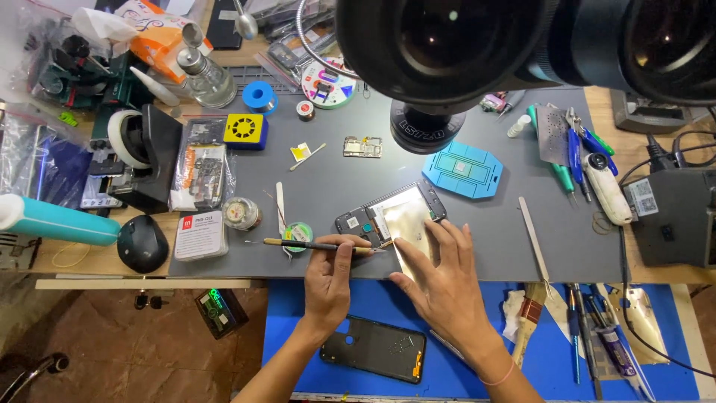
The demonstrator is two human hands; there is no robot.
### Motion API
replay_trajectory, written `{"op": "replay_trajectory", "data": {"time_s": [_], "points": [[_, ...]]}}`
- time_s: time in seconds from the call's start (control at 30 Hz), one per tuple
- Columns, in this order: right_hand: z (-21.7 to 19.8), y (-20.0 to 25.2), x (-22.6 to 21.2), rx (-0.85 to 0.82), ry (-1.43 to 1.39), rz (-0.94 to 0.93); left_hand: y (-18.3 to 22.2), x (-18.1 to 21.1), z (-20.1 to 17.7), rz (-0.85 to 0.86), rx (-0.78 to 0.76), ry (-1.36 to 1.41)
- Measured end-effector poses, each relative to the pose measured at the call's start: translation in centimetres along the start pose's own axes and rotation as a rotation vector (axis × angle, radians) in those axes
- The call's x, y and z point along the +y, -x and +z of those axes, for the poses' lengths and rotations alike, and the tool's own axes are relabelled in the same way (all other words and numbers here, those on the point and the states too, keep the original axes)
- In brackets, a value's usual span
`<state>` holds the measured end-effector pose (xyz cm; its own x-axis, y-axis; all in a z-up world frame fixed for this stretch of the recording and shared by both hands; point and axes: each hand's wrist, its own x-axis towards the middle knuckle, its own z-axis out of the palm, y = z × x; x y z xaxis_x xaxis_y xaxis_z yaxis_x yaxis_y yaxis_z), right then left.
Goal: Disassembling a smartphone by heating the adhesive and prying off the screen or back panel using specialized tools.
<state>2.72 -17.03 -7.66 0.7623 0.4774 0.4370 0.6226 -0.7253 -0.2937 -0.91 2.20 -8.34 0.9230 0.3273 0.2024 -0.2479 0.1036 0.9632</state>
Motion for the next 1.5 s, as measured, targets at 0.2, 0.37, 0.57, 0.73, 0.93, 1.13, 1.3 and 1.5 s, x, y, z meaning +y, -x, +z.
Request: {"op": "replay_trajectory", "data": {"time_s": [0.2, 0.37, 0.57, 0.73, 0.93, 1.13, 1.3, 1.5], "points": [[-0.6, -0.2, 0.2, -0.026, -0.108, 0.027, -0.2, -0.1, -0.4, 0.009, -0.031, -0.019], [-1.2, -0.4, 1.4, 0.087, -0.214, 0.067, 0.1, -1.3, -1.2, -0.05, -0.064, 0.051], [-3.3, 1.3, 2.3, 0.265, -0.328, 0.134, -0.2, -0.4, -0.7, -0.069, -0.055, 0.009], [-4.9, 3.6, 1.2, 0.31, -0.38, 0.175, 0.0, 1.1, -0.1, -0.064, -0.073, -0.166], [-5.3, 6.6, 1.0, 0.345, -0.445, 0.194, 0.3, 0.1, -0.1, -0.031, -0.059, -0.253], [-5.3, 8.3, 1.3, 0.304, -0.463, 0.211, 0.3, -0.7, -0.2, -0.022, -0.02, -0.25], [-6.4, 8.4, 0.3, 0.311, -0.523, 0.122, 0.8, -0.8, -0.2, 0.168, -0.028, -0.31], [-7.8, 8.0, -0.3, 0.279, -0.554, 0.127, 2.6, 2.6, 2.7, 0.186, -0.26, -0.444]]}}
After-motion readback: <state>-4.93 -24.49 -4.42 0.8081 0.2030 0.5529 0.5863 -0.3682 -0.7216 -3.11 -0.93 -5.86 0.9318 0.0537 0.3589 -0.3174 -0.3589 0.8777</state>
